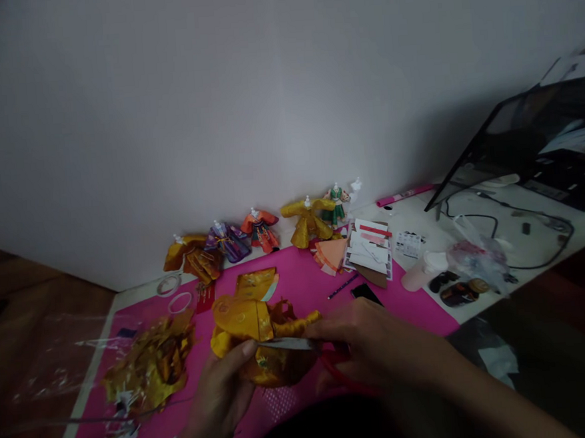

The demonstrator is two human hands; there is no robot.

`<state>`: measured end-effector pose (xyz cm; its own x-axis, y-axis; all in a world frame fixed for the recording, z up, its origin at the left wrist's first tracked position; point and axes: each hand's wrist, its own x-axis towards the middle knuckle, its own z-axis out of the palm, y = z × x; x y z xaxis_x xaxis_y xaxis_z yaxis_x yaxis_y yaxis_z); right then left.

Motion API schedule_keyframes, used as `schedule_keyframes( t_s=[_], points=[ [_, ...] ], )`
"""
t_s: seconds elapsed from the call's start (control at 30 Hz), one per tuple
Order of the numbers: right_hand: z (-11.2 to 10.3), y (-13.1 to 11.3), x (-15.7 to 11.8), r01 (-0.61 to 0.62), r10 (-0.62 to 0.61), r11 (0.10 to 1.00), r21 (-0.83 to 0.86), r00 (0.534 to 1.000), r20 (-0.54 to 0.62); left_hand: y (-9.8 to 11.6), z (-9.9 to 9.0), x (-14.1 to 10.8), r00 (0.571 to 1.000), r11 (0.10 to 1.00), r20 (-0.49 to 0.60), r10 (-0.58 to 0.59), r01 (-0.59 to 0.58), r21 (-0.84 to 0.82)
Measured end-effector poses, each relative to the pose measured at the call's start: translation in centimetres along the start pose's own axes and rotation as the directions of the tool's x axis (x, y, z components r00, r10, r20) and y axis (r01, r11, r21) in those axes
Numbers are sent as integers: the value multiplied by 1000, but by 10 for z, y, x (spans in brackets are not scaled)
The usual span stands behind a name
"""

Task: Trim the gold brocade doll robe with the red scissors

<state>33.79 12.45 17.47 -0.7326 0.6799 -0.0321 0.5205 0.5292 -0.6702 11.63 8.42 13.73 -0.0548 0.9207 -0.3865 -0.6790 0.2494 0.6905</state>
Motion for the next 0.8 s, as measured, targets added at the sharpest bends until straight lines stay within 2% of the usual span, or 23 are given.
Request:
schedule_keyframes(
  t_s=[0.2, 0.43, 0.6, 0.8],
  points=[
    [-2, 2, -1, 28, -28, 1000, 8, 999, 25, 6, -4, 3, 996, 998, 81, -40, 36, 54],
    [-3, 0, 0, 19, -19, 1000, -4, 1000, 17, 8, -6, 5, 994, 998, 97, -45, 41, 51],
    [0, 3, -3, 4, -4, 1000, -30, 1000, 15, 6, -4, 5, 997, 999, 78, -19, 15, 49],
    [0, 2, -3, -6, 6, 1000, 9, 999, -50, 2, 2, 4, 999, 1000, 31, 26, -26, 11]
  ],
)
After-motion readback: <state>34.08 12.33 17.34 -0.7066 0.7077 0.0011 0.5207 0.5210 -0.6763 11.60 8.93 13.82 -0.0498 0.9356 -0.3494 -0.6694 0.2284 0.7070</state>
